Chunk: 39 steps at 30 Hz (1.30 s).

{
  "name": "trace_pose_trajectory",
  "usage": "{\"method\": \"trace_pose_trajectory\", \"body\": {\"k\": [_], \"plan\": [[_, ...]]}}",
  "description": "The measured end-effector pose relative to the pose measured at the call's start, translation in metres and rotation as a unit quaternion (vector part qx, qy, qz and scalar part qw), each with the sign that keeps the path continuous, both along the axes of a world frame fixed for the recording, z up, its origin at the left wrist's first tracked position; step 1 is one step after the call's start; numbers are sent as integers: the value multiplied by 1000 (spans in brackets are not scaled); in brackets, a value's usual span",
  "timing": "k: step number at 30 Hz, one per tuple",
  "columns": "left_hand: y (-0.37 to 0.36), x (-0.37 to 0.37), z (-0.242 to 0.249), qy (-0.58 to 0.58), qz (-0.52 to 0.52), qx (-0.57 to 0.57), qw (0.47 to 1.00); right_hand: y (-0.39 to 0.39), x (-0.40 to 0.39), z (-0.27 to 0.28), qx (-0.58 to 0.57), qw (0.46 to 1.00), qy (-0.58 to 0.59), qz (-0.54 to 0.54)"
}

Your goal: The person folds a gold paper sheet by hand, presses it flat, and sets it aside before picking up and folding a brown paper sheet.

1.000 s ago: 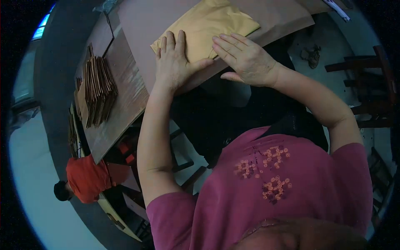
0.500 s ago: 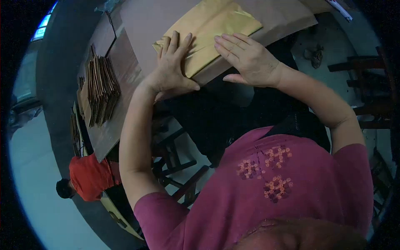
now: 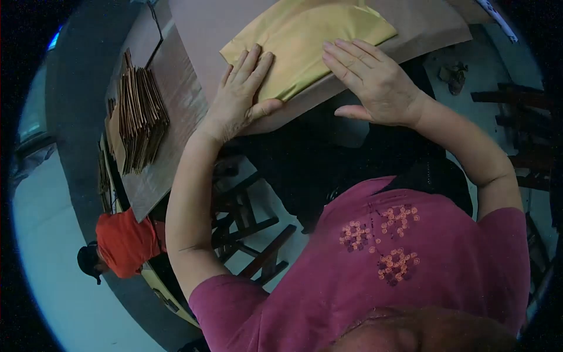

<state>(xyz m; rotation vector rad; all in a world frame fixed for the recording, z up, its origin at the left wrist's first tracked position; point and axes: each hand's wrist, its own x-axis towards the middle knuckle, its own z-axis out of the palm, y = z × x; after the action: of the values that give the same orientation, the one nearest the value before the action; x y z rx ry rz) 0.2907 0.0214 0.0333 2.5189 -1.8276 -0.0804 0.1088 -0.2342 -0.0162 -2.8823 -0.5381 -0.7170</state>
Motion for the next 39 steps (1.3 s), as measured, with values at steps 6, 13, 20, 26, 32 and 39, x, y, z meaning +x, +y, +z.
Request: {"method": "trace_pose_trajectory", "body": {"k": [6, 13, 20, 26, 32, 39], "plan": [[-3, -7, -1, -57, 16, 41, 997, 0, 0, 2, 6, 1000, -11, 4], [2, -9, 14, 49, 1, 3, 999, 2, 3, 0, 8, 1000, -18, 2], [11, -63, 15, -58, 35, -205, 976, 10, 7, 10, 17, 999, -39, -18], [2, -75, 7, -186, 61, -149, 969, 12, 13, 21, 21, 1000, -6, -10], [-10, -75, 7, -254, 46, -152, 954, 13, 26, 13, 47, 994, -96, -6], [-5, -72, 3, -322, 49, -128, 937, 16, 25, 13, 29, 999, -14, -37]]}}
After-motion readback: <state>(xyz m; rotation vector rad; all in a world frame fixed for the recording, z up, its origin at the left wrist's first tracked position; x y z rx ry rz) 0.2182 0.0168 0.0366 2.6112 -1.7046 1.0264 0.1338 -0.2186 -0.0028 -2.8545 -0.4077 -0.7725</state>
